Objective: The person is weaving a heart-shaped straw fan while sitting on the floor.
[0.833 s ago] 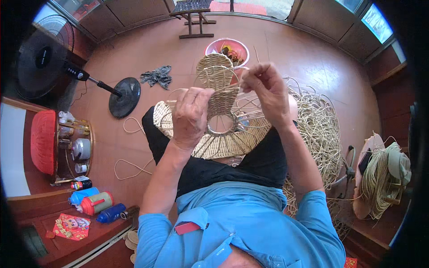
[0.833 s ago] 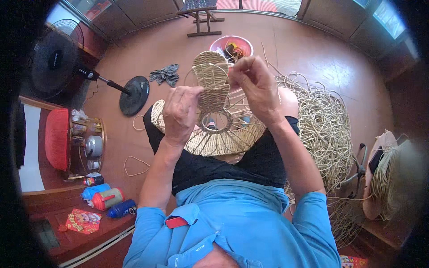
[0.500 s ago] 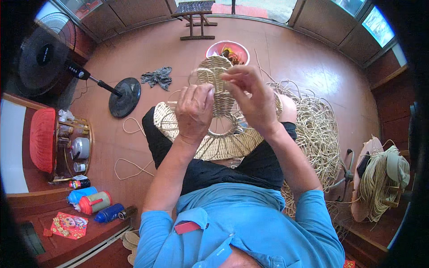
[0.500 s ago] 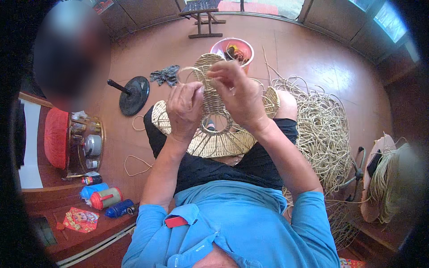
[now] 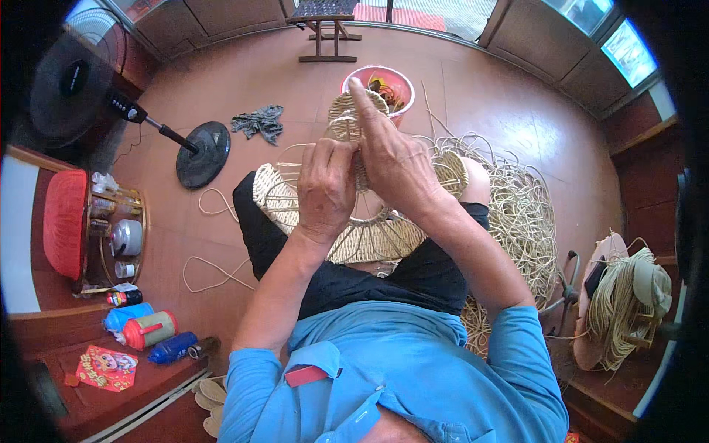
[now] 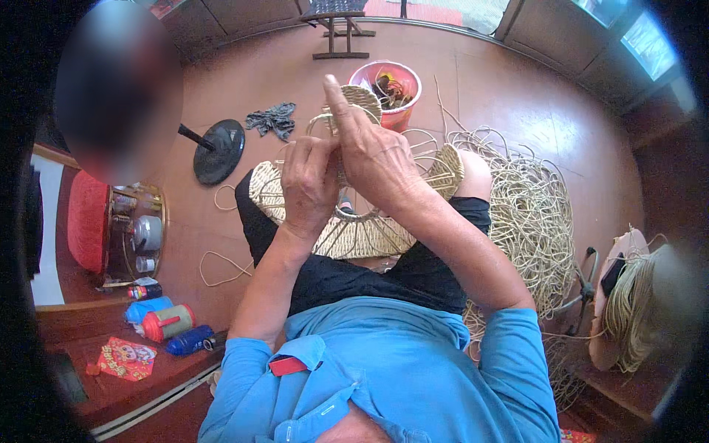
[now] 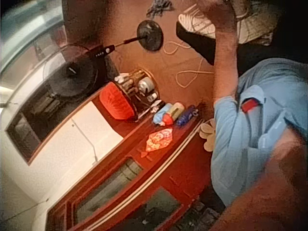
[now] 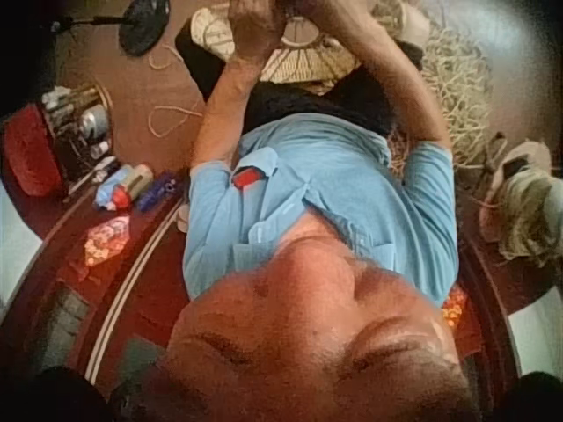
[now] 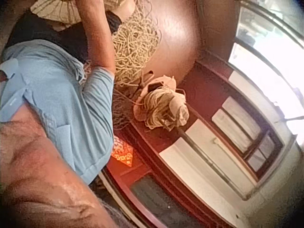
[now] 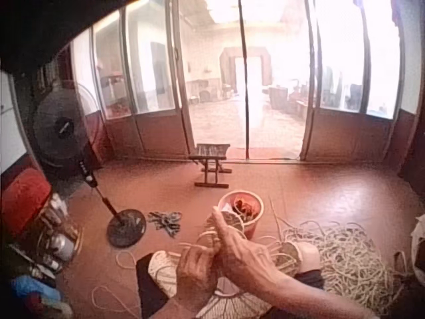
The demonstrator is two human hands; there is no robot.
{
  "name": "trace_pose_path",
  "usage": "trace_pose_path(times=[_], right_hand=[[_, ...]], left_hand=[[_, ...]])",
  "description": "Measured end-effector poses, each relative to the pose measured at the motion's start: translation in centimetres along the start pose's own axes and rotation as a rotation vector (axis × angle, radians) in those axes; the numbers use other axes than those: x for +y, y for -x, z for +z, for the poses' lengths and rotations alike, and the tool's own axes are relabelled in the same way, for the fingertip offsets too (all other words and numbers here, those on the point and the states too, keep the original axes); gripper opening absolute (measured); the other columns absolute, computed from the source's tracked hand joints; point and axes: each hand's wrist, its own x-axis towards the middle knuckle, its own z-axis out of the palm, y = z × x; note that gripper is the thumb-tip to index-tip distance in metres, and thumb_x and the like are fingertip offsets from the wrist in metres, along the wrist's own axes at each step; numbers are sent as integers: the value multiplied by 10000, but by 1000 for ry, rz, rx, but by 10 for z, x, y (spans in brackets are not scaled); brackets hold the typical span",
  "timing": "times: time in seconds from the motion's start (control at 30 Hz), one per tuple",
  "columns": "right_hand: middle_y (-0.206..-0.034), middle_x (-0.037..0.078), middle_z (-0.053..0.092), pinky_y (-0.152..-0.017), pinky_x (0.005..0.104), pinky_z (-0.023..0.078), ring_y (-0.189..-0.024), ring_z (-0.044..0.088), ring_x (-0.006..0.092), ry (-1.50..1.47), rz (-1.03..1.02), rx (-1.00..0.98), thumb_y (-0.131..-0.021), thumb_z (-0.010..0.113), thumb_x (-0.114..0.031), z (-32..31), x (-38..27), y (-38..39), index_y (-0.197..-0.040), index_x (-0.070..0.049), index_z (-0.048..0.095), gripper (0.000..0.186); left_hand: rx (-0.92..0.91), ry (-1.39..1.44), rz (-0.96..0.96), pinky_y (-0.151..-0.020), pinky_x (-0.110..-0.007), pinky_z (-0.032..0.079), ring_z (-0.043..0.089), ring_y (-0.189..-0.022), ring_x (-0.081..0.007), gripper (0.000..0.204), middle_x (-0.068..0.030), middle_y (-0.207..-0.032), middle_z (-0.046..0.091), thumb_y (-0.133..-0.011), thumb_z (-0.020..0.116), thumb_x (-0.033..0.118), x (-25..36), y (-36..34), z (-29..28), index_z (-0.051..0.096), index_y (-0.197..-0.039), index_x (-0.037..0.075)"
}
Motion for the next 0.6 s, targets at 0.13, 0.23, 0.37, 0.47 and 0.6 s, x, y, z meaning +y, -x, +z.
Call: trace_pose_path(times=[0.13, 0.23, 0.37, 0.47, 0.6], right_hand=[[-1222, 223, 765, -745, 462, 643, -955, 809, 348, -77, -22, 96, -1021, 689, -55, 4, 9, 2, -1763, -135, 256, 863], [-1148, 191, 766, -701, 412, 629, -880, 796, 270, -152, -17, 141, -1021, 727, -48, 8, 9, 10, -1709, -112, 342, 791], [-1034, 59, 737, -597, 272, 552, -729, 685, 99, -1063, 422, 56, -1037, 733, -50, 2, 13, 18, -1511, -50, 509, 524], [-1026, -10, 675, -565, 175, 409, -703, 532, -6, -1284, 430, 32, -1043, 722, -64, -2, 28, 27, -1371, -59, 551, 369], [-1003, -33, 634, -558, 167, 347, -669, 478, -6, -1462, 488, -5, -994, 734, -43, -16, 45, 31, -1260, -81, 583, 308]], left_hand=[[20, -23, -19, -839, -489, 528, 644, -929, -352, 154, -127, -975, 639, -960, 733, 14, -1, 1, 1, 723, -1109, 50], [59, -1, -22, -839, -481, 535, 649, -938, -347, 179, -121, -998, 653, -951, 742, 9, -2, 2, 3, 730, -1124, 52], [19, 4, -56, -880, -468, 557, 666, -993, -335, 185, -127, -1047, 656, -952, 726, 8, -1, 2, 0, 720, -1133, 48], [33, 16, -41, -869, -444, 567, 679, -985, -319, 195, -110, -1031, 668, -933, 766, 10, 0, 2, 0, 742, -1122, 53], [27, 7, 64, -854, -434, 579, 684, -982, -302, 247, -99, -1051, 673, -903, 774, -2, 6, 0, -3, 750, -1140, 61]])
